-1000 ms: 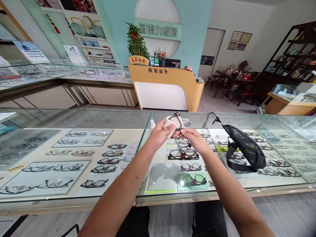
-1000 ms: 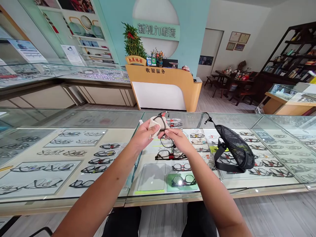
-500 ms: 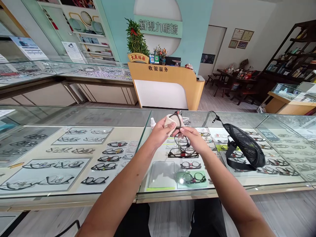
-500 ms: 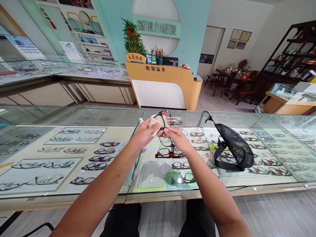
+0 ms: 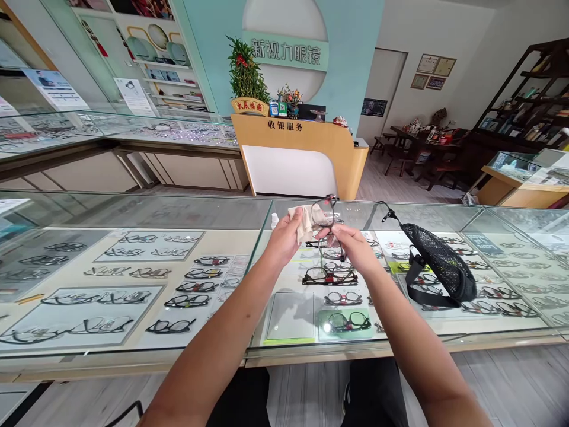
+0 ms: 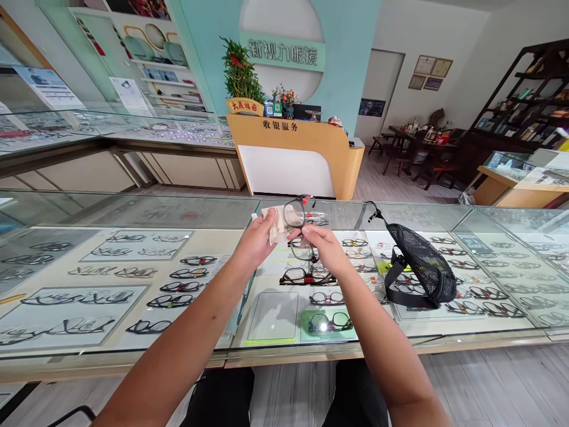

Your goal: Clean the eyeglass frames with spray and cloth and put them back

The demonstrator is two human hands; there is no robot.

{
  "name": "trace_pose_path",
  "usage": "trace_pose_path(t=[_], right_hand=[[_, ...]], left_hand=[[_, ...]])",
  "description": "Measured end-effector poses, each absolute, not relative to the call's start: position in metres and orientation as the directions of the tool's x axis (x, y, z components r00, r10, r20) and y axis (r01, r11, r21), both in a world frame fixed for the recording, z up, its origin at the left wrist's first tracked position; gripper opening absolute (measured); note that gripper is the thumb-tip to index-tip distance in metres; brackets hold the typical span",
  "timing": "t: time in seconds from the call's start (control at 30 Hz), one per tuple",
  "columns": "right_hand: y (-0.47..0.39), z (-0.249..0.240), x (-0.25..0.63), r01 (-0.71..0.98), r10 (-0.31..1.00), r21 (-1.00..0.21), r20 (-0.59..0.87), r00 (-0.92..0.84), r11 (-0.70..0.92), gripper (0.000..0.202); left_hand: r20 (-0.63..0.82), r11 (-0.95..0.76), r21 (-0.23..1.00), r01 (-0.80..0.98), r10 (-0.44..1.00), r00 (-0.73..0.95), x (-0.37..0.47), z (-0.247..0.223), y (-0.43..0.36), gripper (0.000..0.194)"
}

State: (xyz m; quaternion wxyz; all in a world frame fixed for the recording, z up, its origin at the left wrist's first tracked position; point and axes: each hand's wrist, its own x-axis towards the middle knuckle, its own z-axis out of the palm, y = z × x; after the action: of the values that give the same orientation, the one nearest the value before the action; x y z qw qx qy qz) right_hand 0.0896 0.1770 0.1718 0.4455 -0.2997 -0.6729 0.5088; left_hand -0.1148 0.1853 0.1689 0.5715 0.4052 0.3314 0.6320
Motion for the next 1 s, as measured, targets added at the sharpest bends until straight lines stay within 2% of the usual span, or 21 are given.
trace_pose_path(t=[0.2, 0.3, 0.43, 0.67, 0.83, 1.0], right_hand=[[0.186, 0.176, 0.099, -0.221, 0.868, -0.892, 0.44, -0.23, 0.393, 0.043], [0.188, 0.171, 0.096, -0.233, 0.865, -0.89, 0.443, -0.237, 0.392, 0.041], [0.188, 0.167, 0.093, -0.232, 0.865, -0.905, 0.415, -0.284, 0.357, 0.043], [0.175, 0.172, 0.084, -0.141, 0.858, -0.902, 0.431, -0.279, 0.407, 0.049], [0.172, 0.172, 0.084, -0.074, 0.875, -0.921, 0.387, -0.292, 0.382, 0.056], [0.173, 0.17, 0.085, -0.091, 0.881, -0.932, 0.361, -0.305, 0.35, 0.056]], left_hand=[[0.041, -0.005, 0.966, -0.259, 0.99, 0.135, -0.111, 0.162, 0.178, 0.07], [-0.008, 0.053, 0.981, -0.186, 0.972, 0.236, -0.106, 0.162, 0.169, 0.076], [-0.015, 0.091, 0.971, -0.222, 0.946, 0.323, -0.099, 0.164, 0.162, 0.08], [0.076, 0.008, 0.945, -0.328, 0.967, 0.243, -0.083, 0.171, 0.153, 0.074], [0.09, -0.019, 0.954, -0.3, 0.97, 0.226, -0.081, 0.172, 0.151, 0.072], [0.115, -0.039, 0.962, -0.27, 0.955, 0.272, -0.083, 0.171, 0.152, 0.067]])
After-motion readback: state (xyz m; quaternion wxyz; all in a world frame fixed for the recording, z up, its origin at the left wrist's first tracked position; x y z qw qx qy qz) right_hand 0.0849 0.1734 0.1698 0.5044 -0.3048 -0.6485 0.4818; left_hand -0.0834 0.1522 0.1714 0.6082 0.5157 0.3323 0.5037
